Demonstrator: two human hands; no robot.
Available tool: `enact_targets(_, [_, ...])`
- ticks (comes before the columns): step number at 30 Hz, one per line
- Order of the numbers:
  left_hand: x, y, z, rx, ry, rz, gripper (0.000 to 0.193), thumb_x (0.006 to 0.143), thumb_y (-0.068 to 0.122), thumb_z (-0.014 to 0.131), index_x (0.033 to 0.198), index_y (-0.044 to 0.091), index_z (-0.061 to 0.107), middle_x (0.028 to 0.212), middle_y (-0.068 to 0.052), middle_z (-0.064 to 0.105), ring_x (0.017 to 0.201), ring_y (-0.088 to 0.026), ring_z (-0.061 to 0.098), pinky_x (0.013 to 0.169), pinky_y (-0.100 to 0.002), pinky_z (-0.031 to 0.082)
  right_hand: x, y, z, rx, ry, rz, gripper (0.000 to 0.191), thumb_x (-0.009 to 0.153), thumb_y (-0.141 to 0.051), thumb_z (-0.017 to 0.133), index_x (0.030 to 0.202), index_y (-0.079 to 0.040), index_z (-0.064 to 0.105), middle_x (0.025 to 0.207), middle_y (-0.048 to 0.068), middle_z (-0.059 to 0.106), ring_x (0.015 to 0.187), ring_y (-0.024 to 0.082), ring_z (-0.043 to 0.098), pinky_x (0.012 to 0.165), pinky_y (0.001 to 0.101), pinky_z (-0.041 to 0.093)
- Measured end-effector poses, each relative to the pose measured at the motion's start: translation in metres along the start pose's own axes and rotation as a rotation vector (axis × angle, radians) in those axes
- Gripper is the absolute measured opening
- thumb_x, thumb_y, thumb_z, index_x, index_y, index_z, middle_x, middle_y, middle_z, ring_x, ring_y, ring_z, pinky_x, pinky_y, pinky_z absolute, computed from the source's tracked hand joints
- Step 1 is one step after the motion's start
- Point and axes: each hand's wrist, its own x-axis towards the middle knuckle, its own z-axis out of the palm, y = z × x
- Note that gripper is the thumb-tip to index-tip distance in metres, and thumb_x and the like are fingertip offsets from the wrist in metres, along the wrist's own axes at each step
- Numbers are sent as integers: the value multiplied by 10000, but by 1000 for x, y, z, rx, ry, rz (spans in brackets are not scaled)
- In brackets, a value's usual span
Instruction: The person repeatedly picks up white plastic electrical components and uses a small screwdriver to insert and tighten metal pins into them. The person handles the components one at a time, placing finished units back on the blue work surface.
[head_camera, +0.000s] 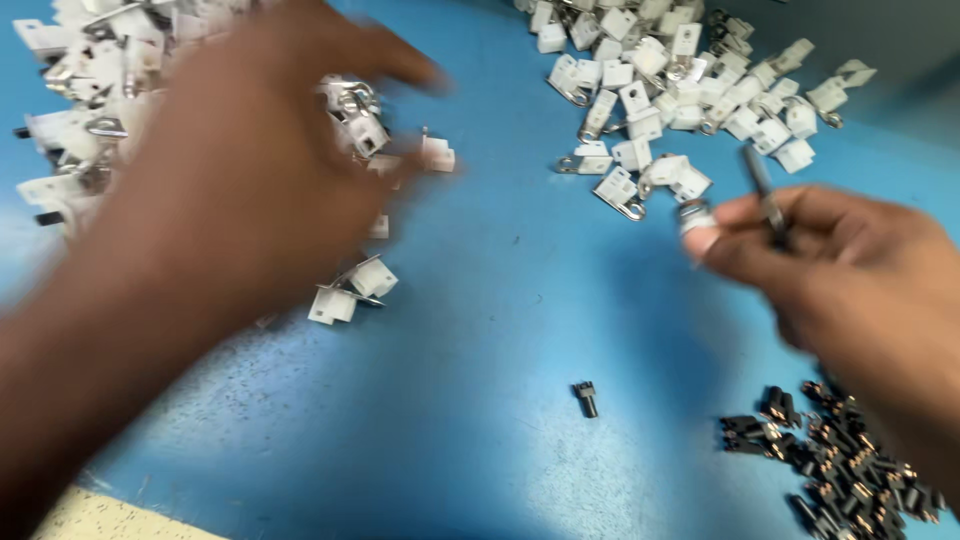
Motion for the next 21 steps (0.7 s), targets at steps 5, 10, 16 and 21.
enact_targets(5, [-45, 65, 32, -894, -723, -290, 458, 790, 359, 840, 1149, 88, 757, 922, -84, 710, 791, -150, 674, 697, -346, 605, -58, 34, -1, 124, -250, 319, 349, 862, -405, 809, 1066, -121, 811, 682, 65, 538, 501, 141, 285, 447, 337, 210])
enact_targets(10, [-61, 55, 29, -1068, -876, -459, 423, 818, 298, 859, 1102, 9, 736, 809, -66, 737, 747, -143, 674, 704, -329, 609, -77, 89, -4, -260, 71, 239, 335, 859, -359, 801, 1132, -167, 829, 752, 44, 687, 563, 120, 539, 522, 275, 443])
enact_targets(16, [-65, 58, 24, -988, -854, -524, 424, 814, 321, 821, 1170, 121, 706, 738, -96, 772, 724, -145, 697, 713, -328, 632, -74, 116, -3, -504, 61, -235, 409, 866, -460, 842, 1227, -273, 801, 969, -109, 810, 809, 96, 738, 720, 294, 583])
enact_targets(21, [-73, 56, 19, -1104, -768, -527, 425, 866, 391, 805, 1154, 84, 744, 780, -87, 765, 743, -152, 745, 722, -343, 648, -79, 92, -7, -549, 64, 124, 352, 860, -389, 817, 1202, -306, 826, 1044, -54, 801, 816, 148, 751, 773, 305, 619])
